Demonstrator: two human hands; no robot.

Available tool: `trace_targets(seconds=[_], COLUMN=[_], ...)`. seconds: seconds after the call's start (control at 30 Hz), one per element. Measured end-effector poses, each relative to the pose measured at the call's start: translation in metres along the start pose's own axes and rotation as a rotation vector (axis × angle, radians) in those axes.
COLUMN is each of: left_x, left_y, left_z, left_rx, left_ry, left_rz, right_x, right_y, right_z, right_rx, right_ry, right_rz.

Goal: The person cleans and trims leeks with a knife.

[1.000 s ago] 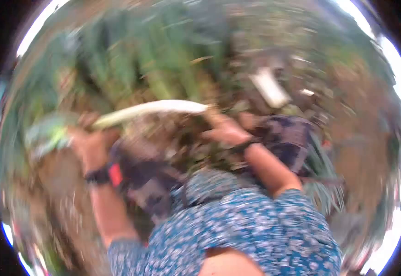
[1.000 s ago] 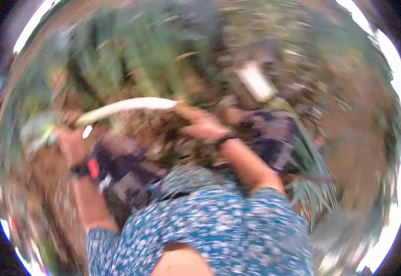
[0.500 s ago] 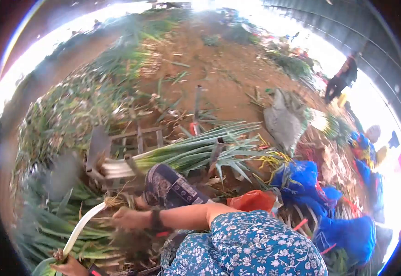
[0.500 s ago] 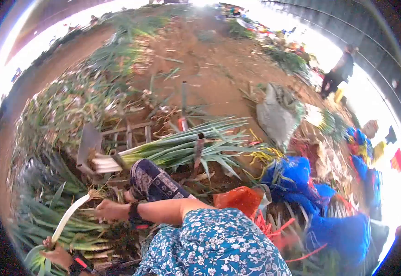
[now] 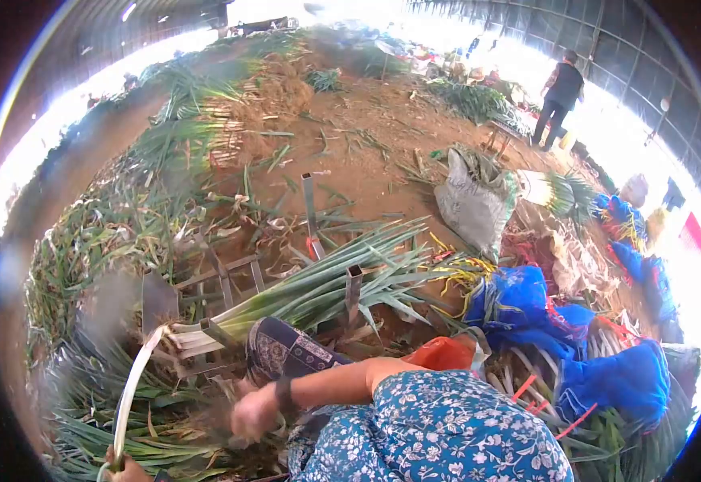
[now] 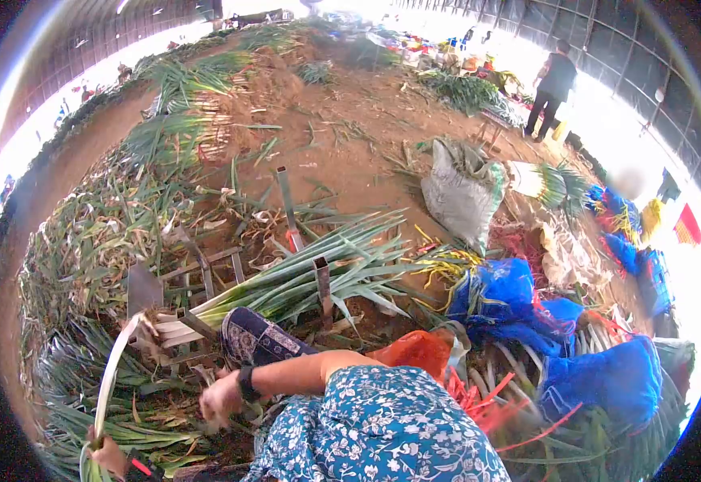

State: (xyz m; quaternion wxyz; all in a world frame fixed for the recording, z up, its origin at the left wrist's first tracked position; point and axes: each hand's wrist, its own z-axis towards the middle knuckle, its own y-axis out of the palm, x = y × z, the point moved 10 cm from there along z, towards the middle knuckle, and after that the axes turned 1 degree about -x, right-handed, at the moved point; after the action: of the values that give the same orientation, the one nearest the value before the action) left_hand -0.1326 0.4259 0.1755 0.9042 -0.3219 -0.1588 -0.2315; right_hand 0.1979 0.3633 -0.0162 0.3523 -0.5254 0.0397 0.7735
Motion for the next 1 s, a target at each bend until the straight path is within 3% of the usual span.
trace_targets(seconds=[0.03,0.1,0.13,0.17,0.23,0.27,0.33,0.37,0.4,0.5,0.57,0.63,0.67,0.7,0.77,0.83,0.87,0.9,0.93,0.97,1.0], left_x=[-0.009,-0.031,0.064,0.163,0.063,0.02,0.028,0.036,0.08,0.065,0.068,0.101,0.09,0.113,0.089,0.12,0.117,0.115,0.13,0.095,0.118], left_y=[0.009,0.021,0.011,0.001,0.029,0.031,0.03,0.031,0.029,0.043,0.05,0.045,0.047,0.037,0.026,0.022,0.016,0.011,-0.025,-0.024,-0.026], left_z=[-0.006,-0.008,0.008,0.021,0.009,0.002,0.002,0.001,0.012,0.009,0.009,0.009,0.007,0.005,-0.002,-0.019,-0.017,-0.016,0.001,-0.011,-0.001], left_rx=[0.038,0.109,-0.015,-0.126,-0.128,-0.071,0.018,0.058,-0.192,-0.114,-0.154,-0.19,-0.193,-0.116,-0.169,-0.254,-0.297,-0.343,-0.063,-0.019,-0.084], left_ry=[-0.012,-0.032,-0.137,-0.255,-0.094,-0.265,-0.028,0.092,-0.147,-0.158,-0.213,-0.208,-0.229,0.047,0.069,0.402,0.335,0.27,-0.115,-0.016,-0.21], left_rz=[0.156,0.464,0.326,0.2,0.135,0.305,0.194,0.137,0.18,-0.078,-0.051,0.077,-0.001,0.09,0.217,1.198,1.253,1.309,0.451,0.811,0.377], right_x=[-0.02,-0.119,-0.167,-0.179,-0.224,-0.229,-0.188,-0.178,-0.168,-0.157,-0.166,-0.161,-0.157,-0.16,-0.16,-0.19,-0.151,-0.113,-0.12,-0.137,-0.143], right_y=[-0.002,-0.081,-0.121,-0.152,-0.197,-0.214,-0.236,-0.243,-0.238,-0.206,-0.183,-0.177,-0.173,-0.183,-0.21,-0.215,-0.249,-0.271,-0.258,-0.241,-0.223], right_z=[0.009,0.019,0.014,-0.004,-0.036,-0.056,-0.084,-0.089,-0.082,-0.041,-0.005,-0.004,-0.003,-0.012,-0.03,-0.084,-0.103,-0.129,-0.108,-0.076,-0.049], right_rx=[-0.285,0.196,0.417,0.77,1.064,1.21,1.266,1.305,1.237,0.996,0.808,0.753,0.712,0.777,0.48,0.739,0.996,1.372,1.333,1.166,1.054], right_ry=[0.413,0.534,0.519,0.41,0.289,0.26,0.308,0.187,0.226,0.257,0.192,0.347,0.425,0.39,0.76,0.44,0.382,0.098,0.356,0.333,0.3], right_rz=[-0.39,-0.642,-0.705,-0.662,-0.579,-0.466,-0.01,0.164,0.278,0.566,0.682,0.595,0.558,0.375,-0.969,-1.432,-0.496,0.402,0.456,0.441,0.467])
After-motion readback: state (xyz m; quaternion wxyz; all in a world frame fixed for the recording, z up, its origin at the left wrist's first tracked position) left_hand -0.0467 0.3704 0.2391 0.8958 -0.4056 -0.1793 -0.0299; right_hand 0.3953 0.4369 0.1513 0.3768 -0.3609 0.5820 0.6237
